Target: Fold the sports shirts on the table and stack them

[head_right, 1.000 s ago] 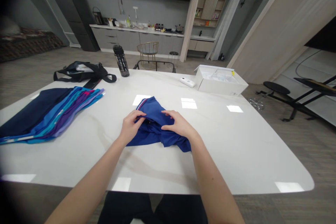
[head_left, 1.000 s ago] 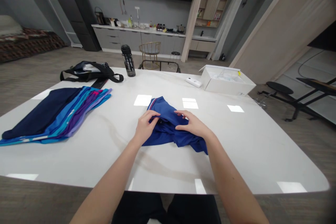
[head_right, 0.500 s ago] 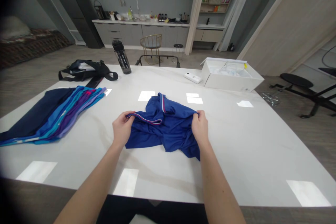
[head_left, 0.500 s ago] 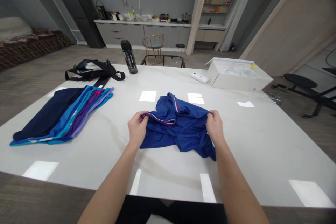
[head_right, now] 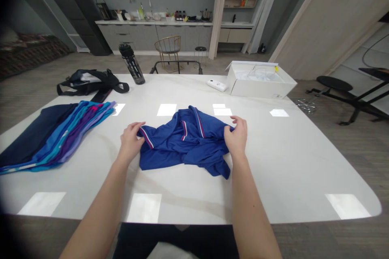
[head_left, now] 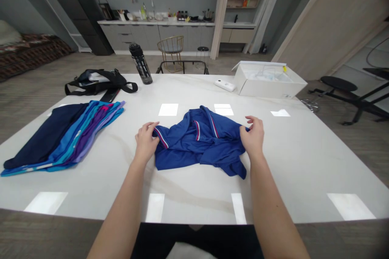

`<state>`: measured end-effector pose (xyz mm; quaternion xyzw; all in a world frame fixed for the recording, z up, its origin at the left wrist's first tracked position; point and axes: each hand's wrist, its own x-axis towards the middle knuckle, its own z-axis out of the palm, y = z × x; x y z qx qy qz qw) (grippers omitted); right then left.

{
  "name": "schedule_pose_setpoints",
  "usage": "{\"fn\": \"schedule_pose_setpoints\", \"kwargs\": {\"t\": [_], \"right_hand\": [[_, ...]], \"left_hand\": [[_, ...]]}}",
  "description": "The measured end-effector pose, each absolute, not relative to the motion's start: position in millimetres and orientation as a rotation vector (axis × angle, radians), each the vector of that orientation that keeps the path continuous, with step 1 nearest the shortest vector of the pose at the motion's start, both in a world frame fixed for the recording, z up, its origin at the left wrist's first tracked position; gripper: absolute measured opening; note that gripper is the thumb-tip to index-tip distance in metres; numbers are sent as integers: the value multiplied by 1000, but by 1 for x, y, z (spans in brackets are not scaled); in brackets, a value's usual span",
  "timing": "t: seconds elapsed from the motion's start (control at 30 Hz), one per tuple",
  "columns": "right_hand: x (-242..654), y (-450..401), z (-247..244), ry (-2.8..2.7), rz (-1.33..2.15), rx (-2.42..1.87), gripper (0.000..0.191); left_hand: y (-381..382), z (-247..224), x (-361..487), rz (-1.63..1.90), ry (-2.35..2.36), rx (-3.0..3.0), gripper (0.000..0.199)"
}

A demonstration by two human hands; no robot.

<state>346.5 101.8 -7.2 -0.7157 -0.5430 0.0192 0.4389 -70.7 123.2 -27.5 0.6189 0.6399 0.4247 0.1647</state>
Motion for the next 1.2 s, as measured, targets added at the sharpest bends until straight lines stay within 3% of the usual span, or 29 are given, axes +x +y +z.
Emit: {"fn": "schedule_pose_setpoints", "kwargs": {"t": [0.13, 0.27, 0.4, 0.53, 0.6, 0.7, 0.8, 0.9, 1.0, 1.2], "right_hand": [[326, 99, -9, -1835, 331, -1681, 53], [325, 105, -27, -1853, 333, -1935, 50], [333, 108, -35, -1898, 317, -1925, 32], [334, 107, -34, -1992, 440, -1841, 52], [331, 107, -33, -1962, 439, -1831, 45], [327, 113, -31, -1789, 401, -1805, 27], [328, 121, -31, -1450, 413, -1817, 36], [336, 129, -34, -1156, 447, -1830, 52], [343, 133, -39, -1098, 449, -1854, 51], [343, 131, -44, -1131, 517, -1912, 45]], "left_hand": [[122, -29, -74, 883, 1809, 1968, 33], [125, -26, -76, 1157, 1518, 1414, 13], [127, -13, -75, 1512, 1261, 776, 27], [133, -10, -80, 1529, 1250, 547, 32], [137, -16, -85, 1518, 1366, 517, 32], [137, -26, -91, 1591, 1755, 717, 34], [130, -21, -84, 1675, 2072, 1321, 39], [129, -4, -56, 1500, 1897, 1882, 30], [147, 8, -16, 1124, 1509, 2179, 26], [232, -14, 69, 882, 1322, 2033, 39]]}}
